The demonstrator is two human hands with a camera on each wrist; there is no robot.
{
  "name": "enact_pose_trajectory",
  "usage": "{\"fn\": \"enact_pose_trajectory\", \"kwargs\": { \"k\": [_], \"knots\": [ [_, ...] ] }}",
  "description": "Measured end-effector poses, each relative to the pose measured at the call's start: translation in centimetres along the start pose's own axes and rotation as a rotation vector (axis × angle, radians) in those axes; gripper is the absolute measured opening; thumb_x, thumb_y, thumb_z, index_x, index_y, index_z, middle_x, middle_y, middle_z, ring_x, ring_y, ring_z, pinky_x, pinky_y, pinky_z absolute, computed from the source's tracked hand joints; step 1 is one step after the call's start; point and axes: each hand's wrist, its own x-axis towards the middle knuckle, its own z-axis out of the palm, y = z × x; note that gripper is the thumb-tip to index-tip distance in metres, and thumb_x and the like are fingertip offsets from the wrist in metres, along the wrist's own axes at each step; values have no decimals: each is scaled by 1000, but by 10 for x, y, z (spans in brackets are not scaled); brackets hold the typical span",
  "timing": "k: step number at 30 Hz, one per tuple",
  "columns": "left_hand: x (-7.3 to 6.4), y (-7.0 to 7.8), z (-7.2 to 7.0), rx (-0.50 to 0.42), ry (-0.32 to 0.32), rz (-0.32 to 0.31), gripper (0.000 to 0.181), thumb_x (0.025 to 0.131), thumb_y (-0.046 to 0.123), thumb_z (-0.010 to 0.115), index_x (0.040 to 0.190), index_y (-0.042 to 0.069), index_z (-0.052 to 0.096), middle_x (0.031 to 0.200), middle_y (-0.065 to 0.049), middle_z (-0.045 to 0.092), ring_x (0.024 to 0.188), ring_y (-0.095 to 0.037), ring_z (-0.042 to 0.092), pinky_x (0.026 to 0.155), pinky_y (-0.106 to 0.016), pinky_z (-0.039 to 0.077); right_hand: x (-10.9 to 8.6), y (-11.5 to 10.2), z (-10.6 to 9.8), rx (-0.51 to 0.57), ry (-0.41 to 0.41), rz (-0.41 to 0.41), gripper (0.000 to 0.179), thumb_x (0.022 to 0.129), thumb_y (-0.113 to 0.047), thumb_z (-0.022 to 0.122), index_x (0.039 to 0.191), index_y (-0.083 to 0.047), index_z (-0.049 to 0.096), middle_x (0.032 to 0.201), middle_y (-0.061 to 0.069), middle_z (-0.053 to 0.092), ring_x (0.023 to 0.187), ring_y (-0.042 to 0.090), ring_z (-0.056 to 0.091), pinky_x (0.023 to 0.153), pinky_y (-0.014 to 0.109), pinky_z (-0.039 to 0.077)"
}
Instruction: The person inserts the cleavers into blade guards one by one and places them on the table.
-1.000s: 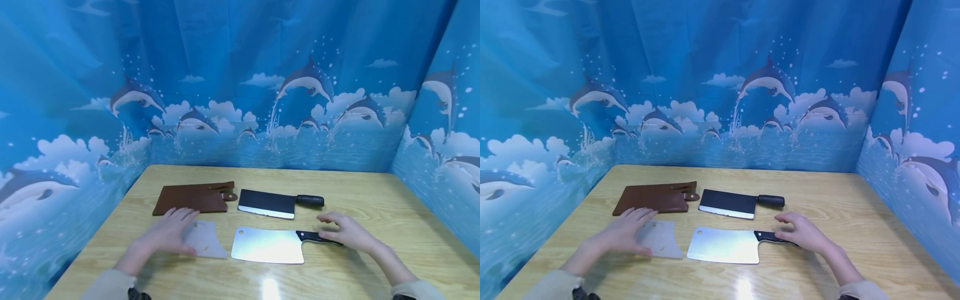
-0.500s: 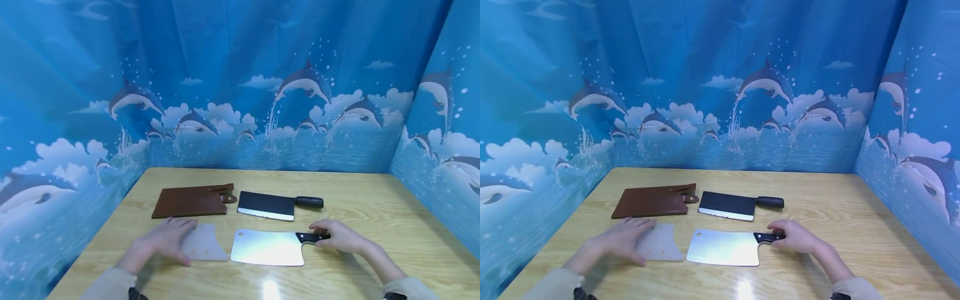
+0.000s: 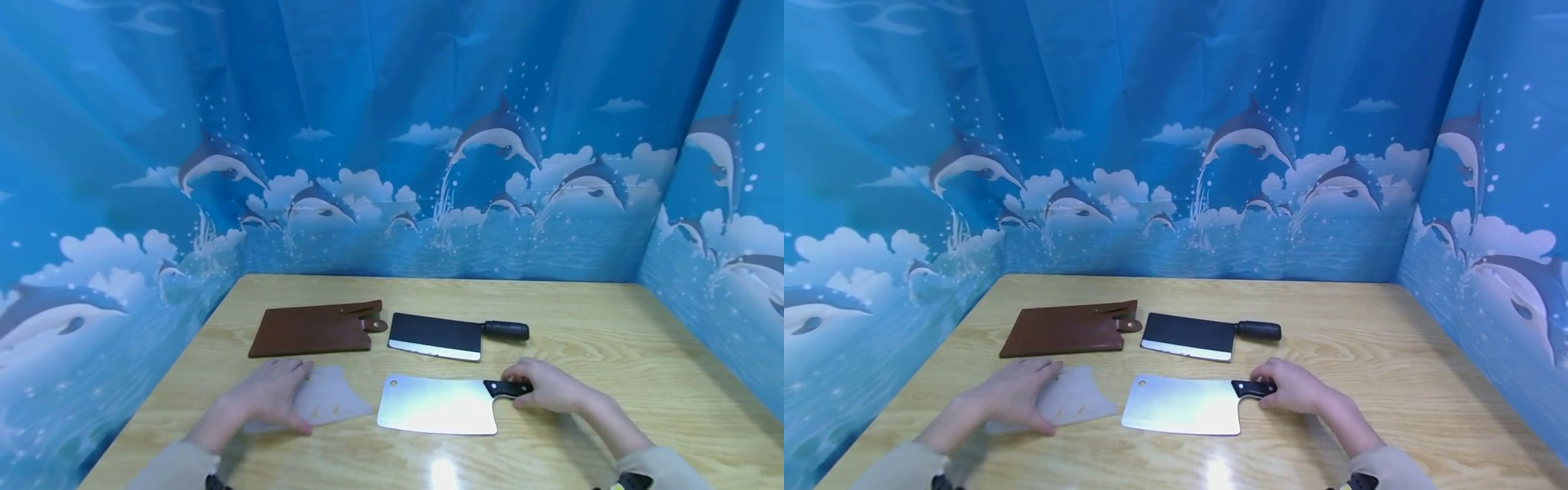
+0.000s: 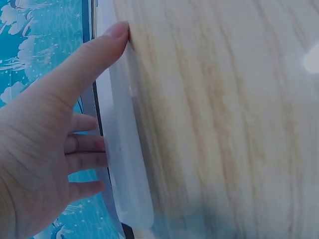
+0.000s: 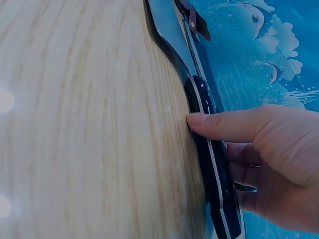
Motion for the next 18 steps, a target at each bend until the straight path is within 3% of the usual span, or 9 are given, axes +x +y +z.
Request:
{"fn": "enact_pose_trajectory", "kwargs": {
  "k": [8,14,18],
  "knots": [
    [-1,2,4,57,60,-16,111,51,68,74,128,-8,47,99,-8,48,89,-21,44,75,-40,41,1,3,1,-36,-14,-22,37,75,-20,74,108,-7,65,95,-2,56,86,20,54,76,43,45],
    [-1,8,4,160,191,6,108,45,62,77,125,-5,50,100,-8,46,93,-24,42,77,-43,39,0,3,1,-62,-2,-39,36,75,-21,74,108,-8,66,93,-4,55,84,16,54,75,40,46],
    [-1,12,3,193,230,28,106,42,62,78,121,-4,50,104,-11,48,95,-27,44,79,-46,41,-1,3,1,-66,1,-52,36,75,-20,73,108,-6,66,93,-4,55,84,16,54,74,39,46]
  ]
}}
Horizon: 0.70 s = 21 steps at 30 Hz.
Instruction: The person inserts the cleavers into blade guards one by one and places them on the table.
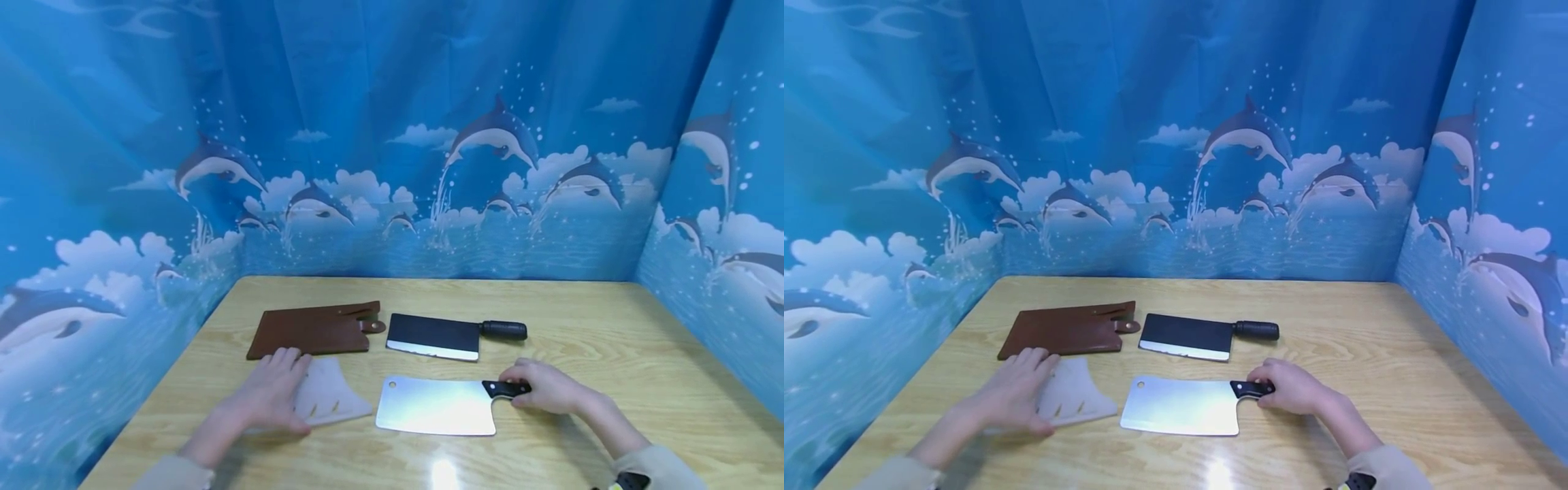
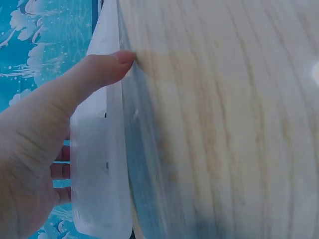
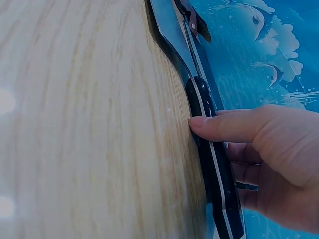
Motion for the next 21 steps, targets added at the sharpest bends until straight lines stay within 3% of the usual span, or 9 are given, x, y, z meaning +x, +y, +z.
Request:
{"fn": "enact_pose_trajectory", "kwargs": {
  "k": [6,9,12,17,21],
  "knots": [
    [2,3,-1,-7,42,22,109,43,62,77,124,-6,48,114,-16,51,104,-30,46,85,-49,40,-1,1,-1,-30,7,-29,34,76,-19,73,107,-6,66,96,-3,57,86,17,55,76,39,47],
    [3,3,0,-3,80,47,109,45,64,75,125,-5,47,115,-15,52,105,-29,46,85,-48,40,-2,-1,-2,-3,12,12,32,74,-12,71,104,-6,65,98,-1,60,88,19,57,77,41,47],
    [6,4,-1,12,108,68,109,46,65,75,125,-5,47,115,-15,52,105,-29,47,83,-47,40,-4,-4,-5,20,40,52,30,70,-8,68,100,-9,64,91,-5,60,80,14,54,70,35,46],
    [12,9,-7,2,87,73,108,49,65,74,128,-4,46,119,-15,51,107,-30,47,85,-49,40,-6,-6,-10,-32,141,22,23,73,-17,70,96,-14,63,79,-11,56,68,5,47,58,26,40],
    [14,13,-11,-25,68,80,107,51,63,75,129,-3,45,121,-16,51,109,-31,47,87,-49,40,-7,-6,-11,-69,200,23,25,80,-25,70,102,-14,65,86,-8,62,72,5,52,60,27,43]
  ]
}}
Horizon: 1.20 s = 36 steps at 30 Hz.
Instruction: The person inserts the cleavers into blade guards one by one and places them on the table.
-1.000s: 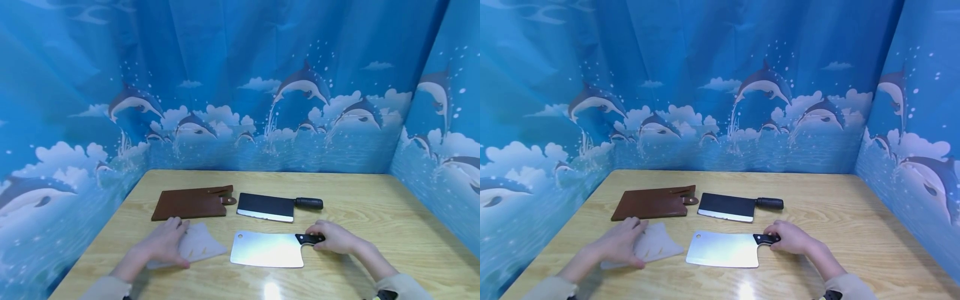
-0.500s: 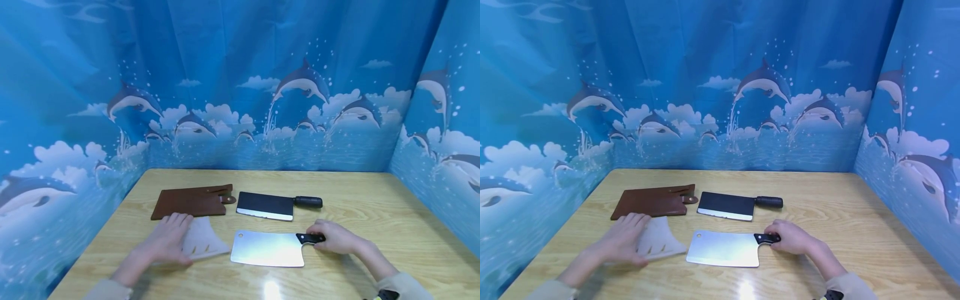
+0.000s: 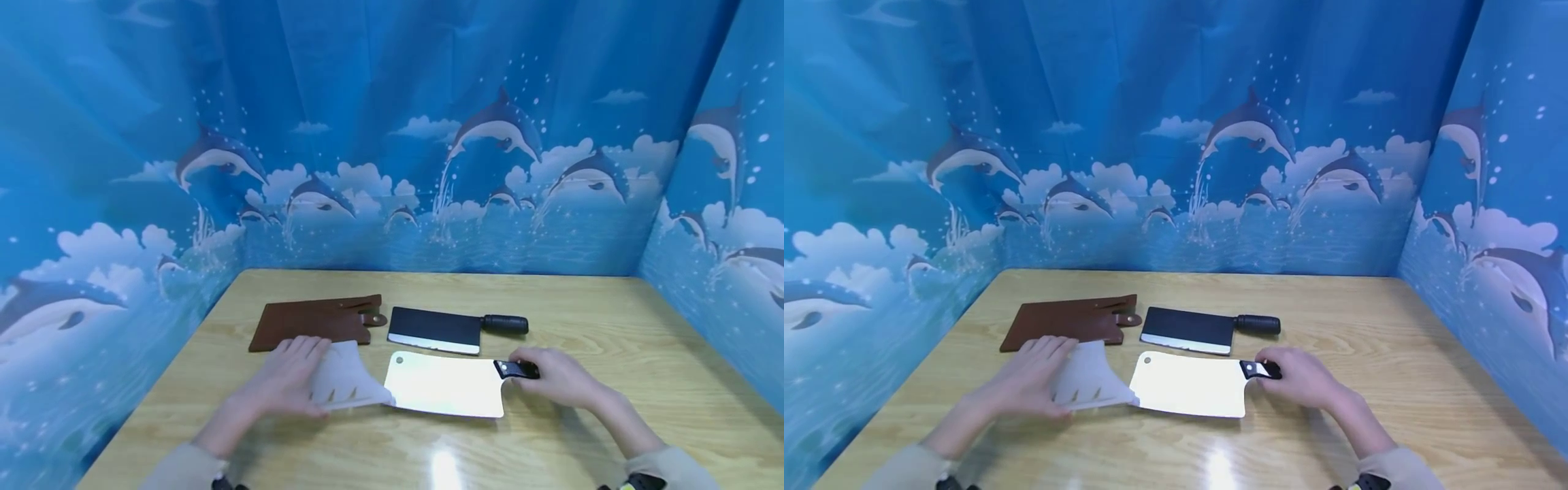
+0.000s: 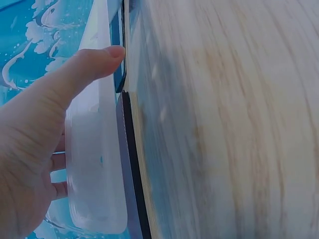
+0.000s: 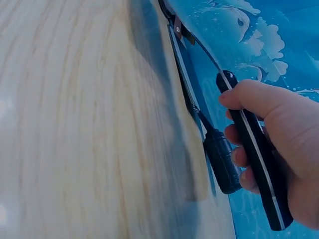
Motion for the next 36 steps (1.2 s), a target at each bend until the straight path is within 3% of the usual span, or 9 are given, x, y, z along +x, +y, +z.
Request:
{"fn": "enact_pose_trajectory", "kwargs": {
  "k": [7,18,36],
  "knots": [
    [6,5,-3,-6,-21,14,107,53,63,75,131,-4,44,124,-18,50,112,-31,46,90,-49,39,4,-5,-4,5,54,81,33,85,-30,67,110,-10,66,94,1,66,73,8,54,59,30,42],
    [10,12,0,-35,-11,39,109,51,64,75,132,-1,42,125,-14,49,112,-27,45,92,-47,38,7,-11,2,-14,175,103,29,83,-25,69,108,-10,66,94,4,66,72,11,57,56,29,42],
    [17,16,1,4,-52,44,111,52,66,73,133,-2,42,127,-17,49,114,-29,45,93,-48,37,10,-15,-3,-84,186,113,31,82,-24,69,108,-7,67,96,8,67,79,21,63,62,38,49]
  ]
}}
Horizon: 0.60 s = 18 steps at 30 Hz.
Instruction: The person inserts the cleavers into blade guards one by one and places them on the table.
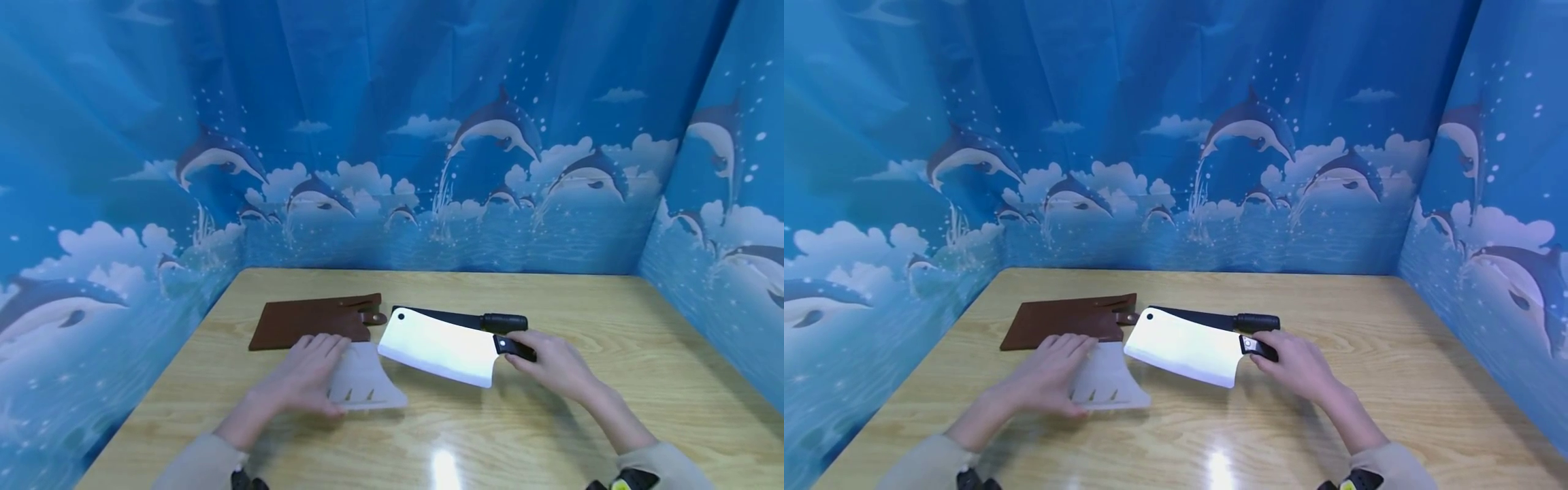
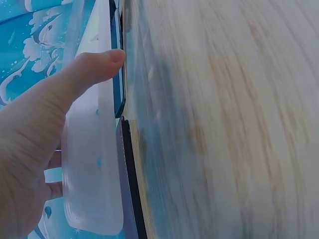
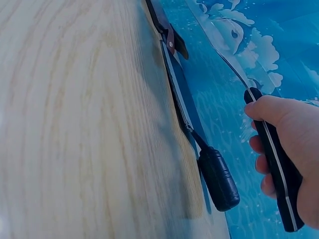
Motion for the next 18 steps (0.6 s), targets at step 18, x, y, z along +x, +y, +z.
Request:
{"fn": "enact_pose_trajectory", "kwargs": {
  "k": [18],
  "knots": [
    [3,4,1,-45,-28,-47,112,53,67,73,135,-2,41,131,-17,48,117,-29,45,93,-48,37,2,-4,6,-147,93,-105,34,78,-28,73,107,-10,69,86,6,67,64,15,59,50,29,43]
  ]
}}
